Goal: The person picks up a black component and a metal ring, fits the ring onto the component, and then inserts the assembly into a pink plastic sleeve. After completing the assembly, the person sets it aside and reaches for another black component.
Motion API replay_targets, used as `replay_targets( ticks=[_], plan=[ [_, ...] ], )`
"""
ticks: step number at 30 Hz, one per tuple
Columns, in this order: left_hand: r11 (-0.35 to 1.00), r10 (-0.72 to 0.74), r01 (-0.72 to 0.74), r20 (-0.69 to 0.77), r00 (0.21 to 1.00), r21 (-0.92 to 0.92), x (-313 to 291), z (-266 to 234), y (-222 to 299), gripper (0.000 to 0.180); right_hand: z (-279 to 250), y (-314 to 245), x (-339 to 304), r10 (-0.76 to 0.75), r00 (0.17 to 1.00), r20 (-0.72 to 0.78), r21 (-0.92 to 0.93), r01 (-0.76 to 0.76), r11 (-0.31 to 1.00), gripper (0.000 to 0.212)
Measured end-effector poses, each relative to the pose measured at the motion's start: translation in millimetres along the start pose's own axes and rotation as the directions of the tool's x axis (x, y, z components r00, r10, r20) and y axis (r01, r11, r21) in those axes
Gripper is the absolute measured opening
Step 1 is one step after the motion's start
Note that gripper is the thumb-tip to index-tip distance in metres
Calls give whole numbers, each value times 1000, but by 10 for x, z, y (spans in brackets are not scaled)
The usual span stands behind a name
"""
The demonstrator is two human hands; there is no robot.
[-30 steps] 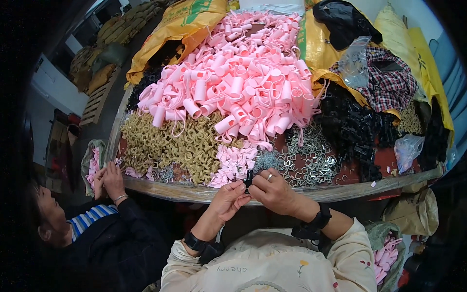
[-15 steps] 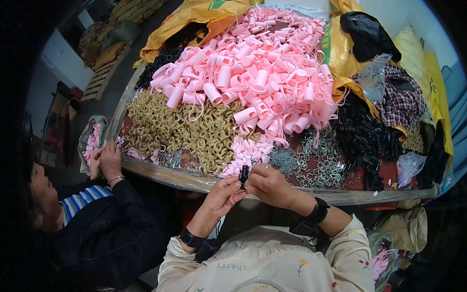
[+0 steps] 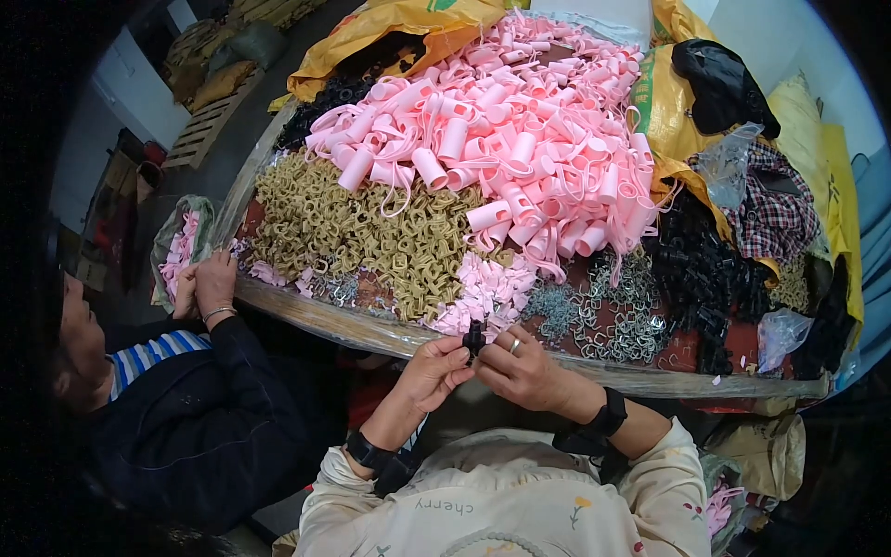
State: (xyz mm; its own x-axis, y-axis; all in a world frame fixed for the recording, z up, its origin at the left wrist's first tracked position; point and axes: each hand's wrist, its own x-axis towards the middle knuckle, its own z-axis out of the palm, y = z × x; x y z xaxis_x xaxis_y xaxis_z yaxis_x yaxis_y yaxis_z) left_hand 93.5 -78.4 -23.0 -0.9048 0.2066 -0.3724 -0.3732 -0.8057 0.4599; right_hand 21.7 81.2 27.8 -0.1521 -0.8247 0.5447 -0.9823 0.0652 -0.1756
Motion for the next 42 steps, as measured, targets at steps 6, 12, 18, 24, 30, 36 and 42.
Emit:
replay_targets(
  ticks=[6, 12, 18, 24, 30, 36, 42],
  plan=[
    [1000, -9, 9, 20, 1000, 0, -27, 50, 43, 17, 20, -6, 39, 265, 963, -47, 211, -250, 945, 14],
    [999, -38, 39, 25, 999, -24, -31, 60, 70, 18, 25, -4, 44, 354, 932, -75, 250, -327, 912, 14],
    [999, -46, 46, -17, 999, 0, -9, 58, 55, 18, -7, -34, 62, 333, 942, -46, 183, -319, 930, 16],
    [999, -33, 35, -37, 999, 42, -11, 101, 39, 18, -30, -80, 60, 306, 952, 1, 16, -306, 952, 15],
    [983, 21, -6, -85, 996, 182, -28, 158, -12, 23, -24, -100, 43, 325, 944, 56, -22, -325, 946, 16],
    [962, 147, -122, -89, 985, 243, -61, 143, -35, 26, -22, -79, 132, 677, 680, 282, 487, -709, 510, 19],
    [957, 218, -184, -137, 966, 225, -138, -67, 160, 24, 306, 310, 99, 568, 760, 316, 624, -617, 479, 20]
  ],
)
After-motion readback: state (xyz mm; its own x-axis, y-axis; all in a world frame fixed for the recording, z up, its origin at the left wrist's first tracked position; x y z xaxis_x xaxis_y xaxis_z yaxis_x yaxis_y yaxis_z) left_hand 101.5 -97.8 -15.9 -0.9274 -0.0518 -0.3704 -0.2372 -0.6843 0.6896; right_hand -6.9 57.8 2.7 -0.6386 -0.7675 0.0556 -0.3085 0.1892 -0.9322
